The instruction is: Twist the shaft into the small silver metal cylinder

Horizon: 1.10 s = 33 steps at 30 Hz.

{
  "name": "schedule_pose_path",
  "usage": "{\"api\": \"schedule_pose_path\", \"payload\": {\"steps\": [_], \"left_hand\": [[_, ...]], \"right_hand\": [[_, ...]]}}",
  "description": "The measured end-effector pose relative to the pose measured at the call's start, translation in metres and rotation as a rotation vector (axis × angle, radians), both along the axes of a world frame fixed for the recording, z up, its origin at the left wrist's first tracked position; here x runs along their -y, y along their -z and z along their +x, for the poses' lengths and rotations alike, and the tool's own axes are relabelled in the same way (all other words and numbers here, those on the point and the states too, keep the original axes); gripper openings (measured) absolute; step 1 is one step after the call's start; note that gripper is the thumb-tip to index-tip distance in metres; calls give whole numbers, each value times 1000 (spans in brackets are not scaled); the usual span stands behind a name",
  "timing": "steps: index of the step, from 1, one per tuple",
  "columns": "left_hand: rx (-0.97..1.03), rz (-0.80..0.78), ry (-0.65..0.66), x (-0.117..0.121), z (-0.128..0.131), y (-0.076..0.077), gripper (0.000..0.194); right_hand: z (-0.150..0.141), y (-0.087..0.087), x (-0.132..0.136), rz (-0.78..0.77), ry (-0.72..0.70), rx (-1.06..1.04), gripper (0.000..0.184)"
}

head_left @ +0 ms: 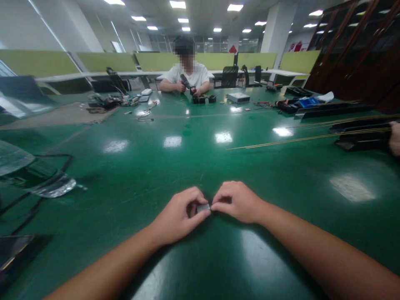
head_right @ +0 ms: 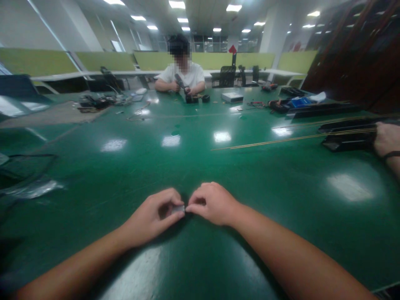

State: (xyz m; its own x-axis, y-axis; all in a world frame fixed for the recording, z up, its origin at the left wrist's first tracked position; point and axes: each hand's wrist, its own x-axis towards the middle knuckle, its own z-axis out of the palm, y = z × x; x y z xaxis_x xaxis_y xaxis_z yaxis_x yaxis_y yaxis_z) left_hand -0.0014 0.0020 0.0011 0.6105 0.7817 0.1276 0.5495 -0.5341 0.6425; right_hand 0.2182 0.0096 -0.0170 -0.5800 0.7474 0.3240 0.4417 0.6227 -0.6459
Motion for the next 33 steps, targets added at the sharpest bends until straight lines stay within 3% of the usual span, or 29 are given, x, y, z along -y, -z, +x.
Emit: {"api": "schedule_pose_path", "payload": {"steps": [7,33], "left_hand": [[-62,-43,-69,4,3,0,15],[-67,-59,-76,4,2,1,22]], "right_hand": [[2,1,1,54,-60,42,10],[22,-11,-4,-55,-64,134,6]]}}
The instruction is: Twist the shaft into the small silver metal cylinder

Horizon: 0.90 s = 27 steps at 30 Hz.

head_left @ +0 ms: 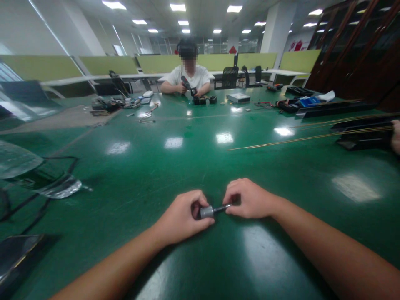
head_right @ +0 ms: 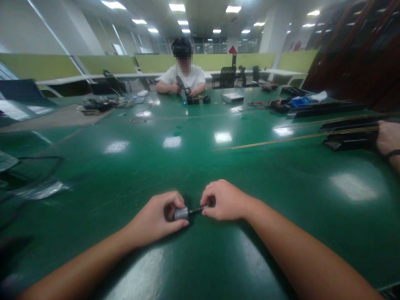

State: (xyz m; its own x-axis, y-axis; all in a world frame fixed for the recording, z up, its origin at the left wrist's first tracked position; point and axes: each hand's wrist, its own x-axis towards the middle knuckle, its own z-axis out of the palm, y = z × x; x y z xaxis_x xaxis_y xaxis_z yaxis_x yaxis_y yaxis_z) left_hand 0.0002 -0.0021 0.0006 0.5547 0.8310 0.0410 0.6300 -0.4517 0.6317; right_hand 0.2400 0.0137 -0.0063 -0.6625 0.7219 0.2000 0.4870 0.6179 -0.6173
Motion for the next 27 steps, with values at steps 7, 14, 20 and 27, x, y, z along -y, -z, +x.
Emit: {"api": "schedule_pose_path", "payload": {"steps": [7,14,20,27], "left_hand": [[-1,-3,-7,1,1,-3,23],[-4,-4,3,0,-1,-2,23],[3,6,10,0,-2,0,23],[-10,-4,6,0,-1,-1,23]], "right_hand": [[8,-3,-3,-72,2,12,8],[10,-5,-4,-111,21,26,10],[11,-6,-4,-121,17,24,10],[24,-8,-9,-142,43,33,9]]}}
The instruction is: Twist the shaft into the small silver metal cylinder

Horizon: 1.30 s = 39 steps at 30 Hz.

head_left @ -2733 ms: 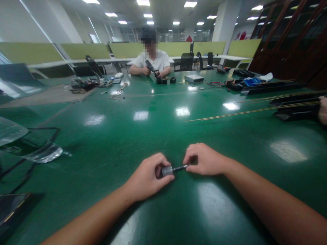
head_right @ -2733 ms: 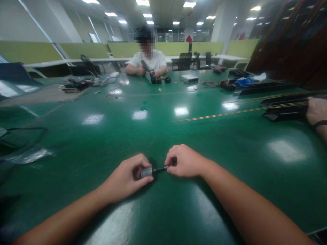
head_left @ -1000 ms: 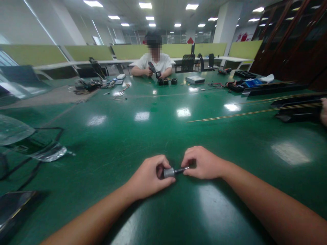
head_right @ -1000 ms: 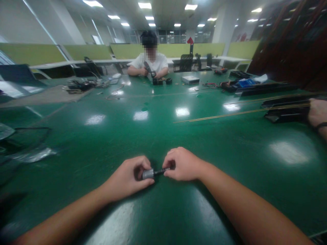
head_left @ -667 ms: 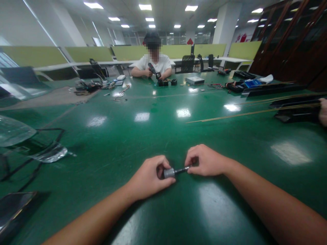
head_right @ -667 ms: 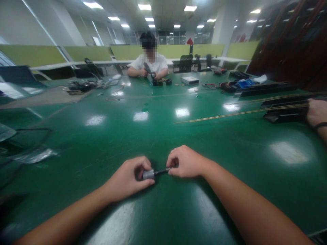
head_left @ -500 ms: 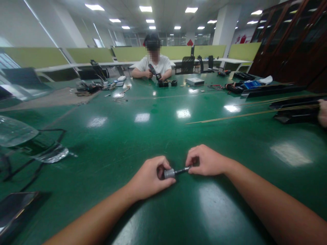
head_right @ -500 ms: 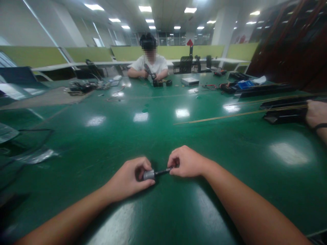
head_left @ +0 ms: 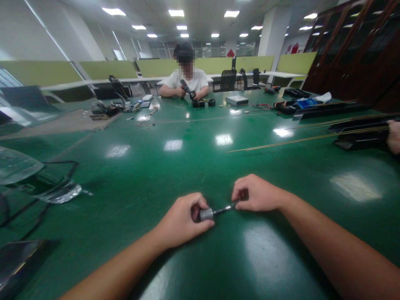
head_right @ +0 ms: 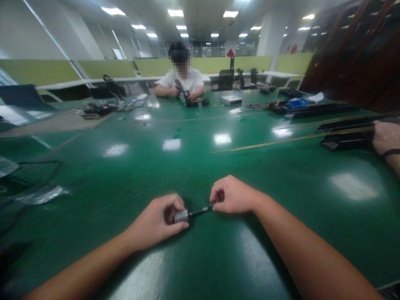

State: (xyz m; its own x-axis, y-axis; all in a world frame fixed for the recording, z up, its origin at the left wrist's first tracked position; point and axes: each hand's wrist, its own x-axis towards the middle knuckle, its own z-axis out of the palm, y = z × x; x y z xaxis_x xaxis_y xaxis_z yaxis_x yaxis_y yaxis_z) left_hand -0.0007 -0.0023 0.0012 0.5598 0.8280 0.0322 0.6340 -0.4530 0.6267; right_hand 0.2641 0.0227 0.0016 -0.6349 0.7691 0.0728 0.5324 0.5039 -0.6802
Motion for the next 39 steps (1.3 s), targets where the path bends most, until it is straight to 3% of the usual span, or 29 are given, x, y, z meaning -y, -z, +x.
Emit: {"api": "schedule_pose_path", "payload": {"steps": [6,22,26,31,34,39], "left_hand": [[10,5,3,0,0,0,24],[7,6,16,-1,-1,1,23],[10,3,12,-1,-1,3,23],[58,73,40,-2,-3,1,23],[97,38,77,-3,-5,0,19],[72,3,33,-3,-3,0,15]], "right_hand": [[10,0,-5,-63,31,3,11],[3,-1,0,-79,-5,5,12],[-16,4,4,-20,-43,-12,12],[-47,15,14,205,-28,-56,10],[-52,19,17,227,-19,-76,11],[-48,21,17,224,-4,-88,12]]}}
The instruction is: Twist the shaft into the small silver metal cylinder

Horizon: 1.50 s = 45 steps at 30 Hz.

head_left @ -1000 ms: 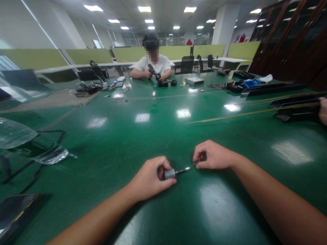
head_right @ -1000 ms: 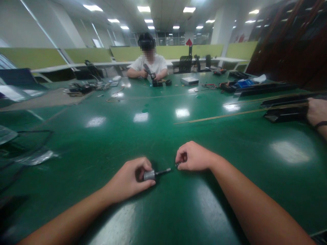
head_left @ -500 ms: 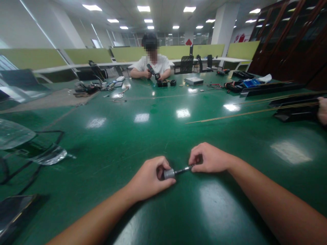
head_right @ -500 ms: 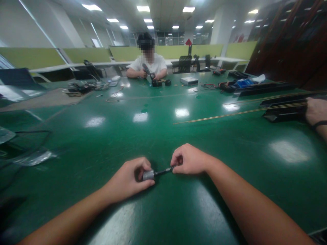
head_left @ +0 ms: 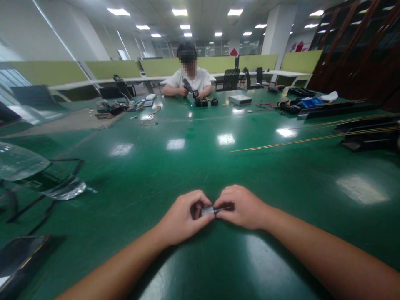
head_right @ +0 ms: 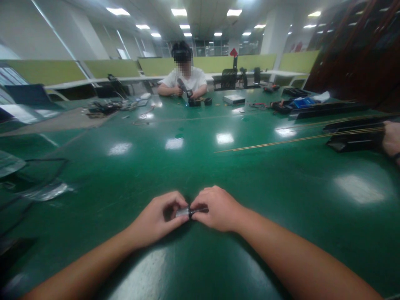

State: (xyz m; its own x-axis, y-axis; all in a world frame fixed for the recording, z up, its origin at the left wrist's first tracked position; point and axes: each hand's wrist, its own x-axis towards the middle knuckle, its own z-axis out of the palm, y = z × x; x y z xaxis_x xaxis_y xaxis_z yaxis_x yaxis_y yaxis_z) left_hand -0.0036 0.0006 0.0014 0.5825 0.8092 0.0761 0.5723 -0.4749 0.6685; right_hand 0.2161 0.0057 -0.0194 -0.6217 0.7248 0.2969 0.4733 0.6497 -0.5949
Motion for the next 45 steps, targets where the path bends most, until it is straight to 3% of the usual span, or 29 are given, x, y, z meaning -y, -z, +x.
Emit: {"api": "schedule_pose_path", "payload": {"steps": [28,45], "left_hand": [[-38,-1,-16,3,2,0,18],[-57,-11,-16,3,1,0,20]], "right_hand": [[19,-8,-5,-9,2,49,8],[49,-15,-21,-164,41,81,10]]}}
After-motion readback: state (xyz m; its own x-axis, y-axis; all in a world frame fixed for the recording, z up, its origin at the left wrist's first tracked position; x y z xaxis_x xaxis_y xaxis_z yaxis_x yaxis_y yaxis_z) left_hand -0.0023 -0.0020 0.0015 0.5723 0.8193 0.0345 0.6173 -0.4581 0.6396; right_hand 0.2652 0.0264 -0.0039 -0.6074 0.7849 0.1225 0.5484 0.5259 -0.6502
